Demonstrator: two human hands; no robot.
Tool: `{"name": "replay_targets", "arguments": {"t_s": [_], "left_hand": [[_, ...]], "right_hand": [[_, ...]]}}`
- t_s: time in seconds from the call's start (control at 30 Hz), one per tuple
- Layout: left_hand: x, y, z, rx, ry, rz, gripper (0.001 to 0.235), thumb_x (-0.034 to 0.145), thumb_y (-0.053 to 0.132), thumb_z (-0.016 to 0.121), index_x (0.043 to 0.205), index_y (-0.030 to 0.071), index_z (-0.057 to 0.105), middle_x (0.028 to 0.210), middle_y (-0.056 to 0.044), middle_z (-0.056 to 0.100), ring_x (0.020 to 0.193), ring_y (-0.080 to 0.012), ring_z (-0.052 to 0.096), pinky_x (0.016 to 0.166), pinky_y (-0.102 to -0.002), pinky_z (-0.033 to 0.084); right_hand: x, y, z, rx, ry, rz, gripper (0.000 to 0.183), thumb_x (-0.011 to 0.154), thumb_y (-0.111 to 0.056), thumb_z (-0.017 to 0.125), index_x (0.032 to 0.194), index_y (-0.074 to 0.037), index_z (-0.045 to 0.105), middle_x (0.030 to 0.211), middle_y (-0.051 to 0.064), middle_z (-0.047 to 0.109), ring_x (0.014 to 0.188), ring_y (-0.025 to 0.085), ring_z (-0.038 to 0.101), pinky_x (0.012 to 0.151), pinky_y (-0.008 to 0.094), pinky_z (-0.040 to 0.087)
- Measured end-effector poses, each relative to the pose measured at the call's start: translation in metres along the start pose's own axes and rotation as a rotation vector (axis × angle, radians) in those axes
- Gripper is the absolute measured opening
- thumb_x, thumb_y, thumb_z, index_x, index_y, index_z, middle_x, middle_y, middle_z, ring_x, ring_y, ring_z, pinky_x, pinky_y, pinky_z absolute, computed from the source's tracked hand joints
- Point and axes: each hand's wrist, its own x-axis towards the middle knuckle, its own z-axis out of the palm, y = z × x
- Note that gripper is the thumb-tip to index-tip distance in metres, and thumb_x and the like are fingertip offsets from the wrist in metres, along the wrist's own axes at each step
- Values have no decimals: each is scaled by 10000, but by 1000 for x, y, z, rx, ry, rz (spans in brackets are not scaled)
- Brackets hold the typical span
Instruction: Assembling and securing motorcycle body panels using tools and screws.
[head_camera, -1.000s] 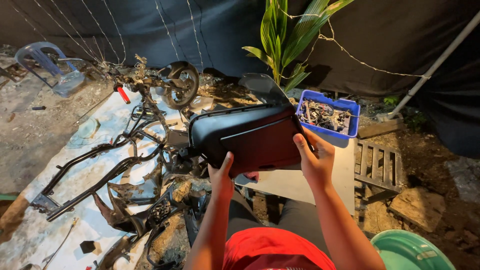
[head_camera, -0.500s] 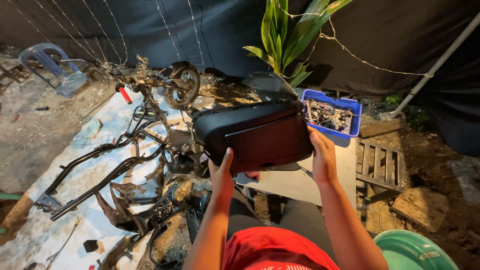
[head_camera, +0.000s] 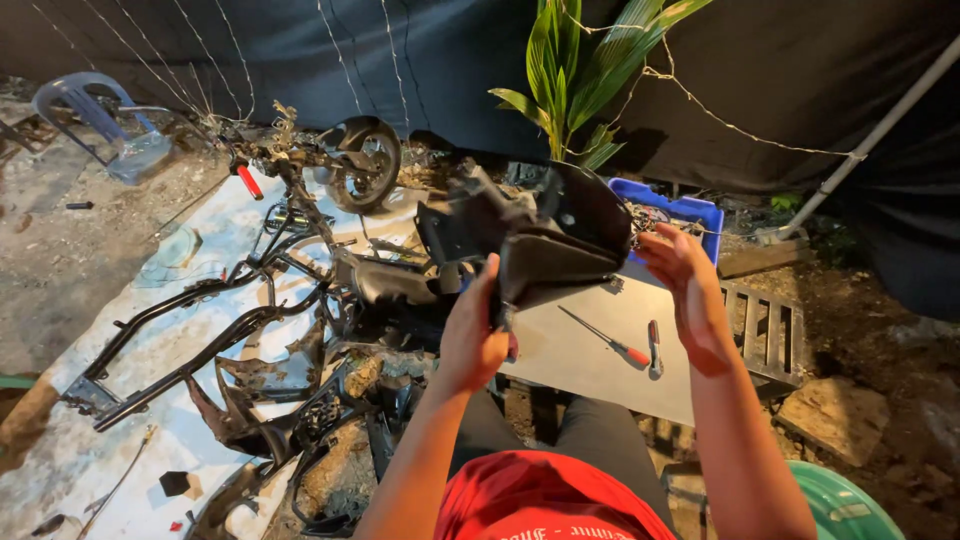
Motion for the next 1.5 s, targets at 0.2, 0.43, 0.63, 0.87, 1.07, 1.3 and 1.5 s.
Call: {"name": "replay_targets", "arguments": {"t_s": [0.2,0.43,0.63,0.87,1.07,1.3,1.5], "left_hand": [[1,-10,4,597,33,792,942,714,-50,619,1594,41,298,1176,-210,616,1159,-435,602,1030,-468,497],[-3,-6,13,774,-48,906,906,834,-50,612,1642,256,339,1127,-143,636,1182,-401,620,1065,-466,509],[-9,0,14,919,-85,1012,930,830,21,633,1626,385,318,1211,-116,623,1188,-366,622,1011,-447,535],[-9,3,11,982,42,1120,849,844,-8,653,1566,381,438,1288,-49,632,1216,-284,615,973,-393,526],[-22,-2,18,804,288,1202,583,925,113,731,1468,267,584,1265,3,629,1260,-200,608,1132,-453,422],[-25,-50,47,509,739,1159,535,933,271,765,1377,169,484,1282,-144,455,1124,-324,485,1109,-452,369],[-33,-56,57,-26,684,809,664,897,66,701,1430,119,308,1356,-160,370,1230,-308,437,1123,-421,375]], "right_hand": [[39,35,-24,-206,42,145,496,962,-320,690,1338,-4,623,1171,100,690,1012,192,668,900,325,551],[66,52,-38,-208,-198,199,366,887,-279,748,1142,-17,721,967,30,741,829,119,687,750,287,560],[54,71,-32,-163,-105,19,185,881,-60,803,1055,-29,749,891,5,692,734,100,612,639,269,486],[49,93,-39,239,-125,-163,211,881,-6,706,1089,-31,722,979,44,744,823,150,715,731,302,596],[77,149,-106,135,-129,-255,217,965,-29,713,1177,13,693,1029,105,733,851,182,713,765,328,601],[107,196,-142,117,-105,-391,235,955,-17,637,1181,17,586,1014,102,621,833,163,602,716,293,508],[157,240,-160,118,-79,-542,217,935,19,534,1143,7,472,970,73,492,777,120,470,620,236,394]]}}
